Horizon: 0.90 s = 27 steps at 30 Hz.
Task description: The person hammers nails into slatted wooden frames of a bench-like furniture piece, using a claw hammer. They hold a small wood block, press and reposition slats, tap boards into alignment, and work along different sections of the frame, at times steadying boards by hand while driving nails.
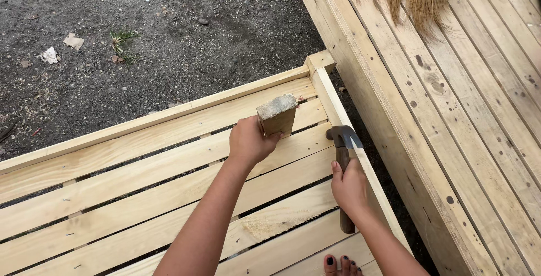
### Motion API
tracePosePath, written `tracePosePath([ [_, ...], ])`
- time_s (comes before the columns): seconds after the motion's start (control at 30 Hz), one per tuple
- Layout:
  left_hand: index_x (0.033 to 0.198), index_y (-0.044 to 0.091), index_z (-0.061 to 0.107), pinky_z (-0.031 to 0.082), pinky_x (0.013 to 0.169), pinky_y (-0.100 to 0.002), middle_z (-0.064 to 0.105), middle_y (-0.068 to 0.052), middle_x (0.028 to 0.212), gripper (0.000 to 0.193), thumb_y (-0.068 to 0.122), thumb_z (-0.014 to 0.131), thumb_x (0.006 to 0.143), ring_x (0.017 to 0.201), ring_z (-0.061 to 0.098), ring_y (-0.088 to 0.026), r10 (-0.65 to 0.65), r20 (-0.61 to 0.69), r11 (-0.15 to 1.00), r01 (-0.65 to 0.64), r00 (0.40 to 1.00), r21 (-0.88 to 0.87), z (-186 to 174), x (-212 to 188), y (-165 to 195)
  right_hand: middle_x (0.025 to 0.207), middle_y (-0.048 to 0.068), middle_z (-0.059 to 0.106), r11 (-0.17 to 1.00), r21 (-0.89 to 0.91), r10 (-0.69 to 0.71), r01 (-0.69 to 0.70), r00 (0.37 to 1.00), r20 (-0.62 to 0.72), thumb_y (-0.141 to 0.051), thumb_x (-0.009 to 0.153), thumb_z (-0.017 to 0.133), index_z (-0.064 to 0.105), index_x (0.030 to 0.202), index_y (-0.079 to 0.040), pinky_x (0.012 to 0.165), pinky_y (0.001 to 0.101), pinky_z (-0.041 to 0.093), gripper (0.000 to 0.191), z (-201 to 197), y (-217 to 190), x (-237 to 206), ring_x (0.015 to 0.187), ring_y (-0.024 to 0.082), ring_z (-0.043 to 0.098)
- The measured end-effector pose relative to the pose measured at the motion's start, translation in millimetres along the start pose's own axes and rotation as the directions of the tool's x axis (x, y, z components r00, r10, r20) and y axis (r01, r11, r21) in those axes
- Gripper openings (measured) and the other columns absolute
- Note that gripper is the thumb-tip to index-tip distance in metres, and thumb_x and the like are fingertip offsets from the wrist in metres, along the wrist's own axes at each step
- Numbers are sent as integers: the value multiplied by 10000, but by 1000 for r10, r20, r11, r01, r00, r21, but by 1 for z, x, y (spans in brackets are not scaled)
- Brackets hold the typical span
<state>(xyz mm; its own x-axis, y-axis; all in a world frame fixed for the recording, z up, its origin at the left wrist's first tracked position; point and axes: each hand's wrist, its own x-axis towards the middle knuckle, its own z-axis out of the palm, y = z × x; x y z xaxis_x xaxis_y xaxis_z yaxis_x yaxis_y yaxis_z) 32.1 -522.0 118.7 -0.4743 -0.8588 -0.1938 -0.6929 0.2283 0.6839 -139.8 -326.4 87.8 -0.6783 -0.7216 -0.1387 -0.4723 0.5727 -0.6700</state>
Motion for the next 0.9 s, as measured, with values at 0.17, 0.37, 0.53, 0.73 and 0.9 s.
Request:
tracePosePath([
  [0.17,859,74,770,579,674,-407,754,-108,768,310,328,884,723,731,737,-287,-54,19,999,53,998,6,4,-4,-3,678,87,603,981,191,-7,18,998,-59,-264,1060,525,522,1152,43,546,324,502,321,-13,2,4,546,171,600],
  [0.37,859,83,761,580,680,-405,755,-94,760,314,339,881,723,733,737,-280,-27,1,1000,27,1000,14,4,-5,-3,762,81,570,934,205,-258,293,949,-181,-290,1069,541,464,1198,47,536,302,467,370,-1,9,-8,581,137,532],
  [0.53,894,99,754,581,687,-410,759,-73,789,318,342,875,728,756,739,-274,-67,31,998,67,997,-7,2,-6,-1,698,123,603,947,145,265,-285,954,144,-296,1065,548,531,1081,65,500,363,475,362,-1,-1,17,516,206,555],
  [0.73,919,100,766,575,701,-414,770,-83,812,318,320,873,716,782,738,-288,-56,22,998,56,998,-29,1,-2,-1,794,130,617,837,80,-496,542,812,-307,-337,1122,482,475,1266,102,611,388,521,463,-16,-5,2,631,230,620],
  [0.9,903,81,780,587,728,-408,772,-105,839,324,330,882,723,801,749,-284,-98,62,995,96,993,26,0,2,-1,668,187,643,986,-14,166,-165,981,104,-367,1026,530,507,1072,22,537,448,531,393,0,12,19,522,301,653],
])
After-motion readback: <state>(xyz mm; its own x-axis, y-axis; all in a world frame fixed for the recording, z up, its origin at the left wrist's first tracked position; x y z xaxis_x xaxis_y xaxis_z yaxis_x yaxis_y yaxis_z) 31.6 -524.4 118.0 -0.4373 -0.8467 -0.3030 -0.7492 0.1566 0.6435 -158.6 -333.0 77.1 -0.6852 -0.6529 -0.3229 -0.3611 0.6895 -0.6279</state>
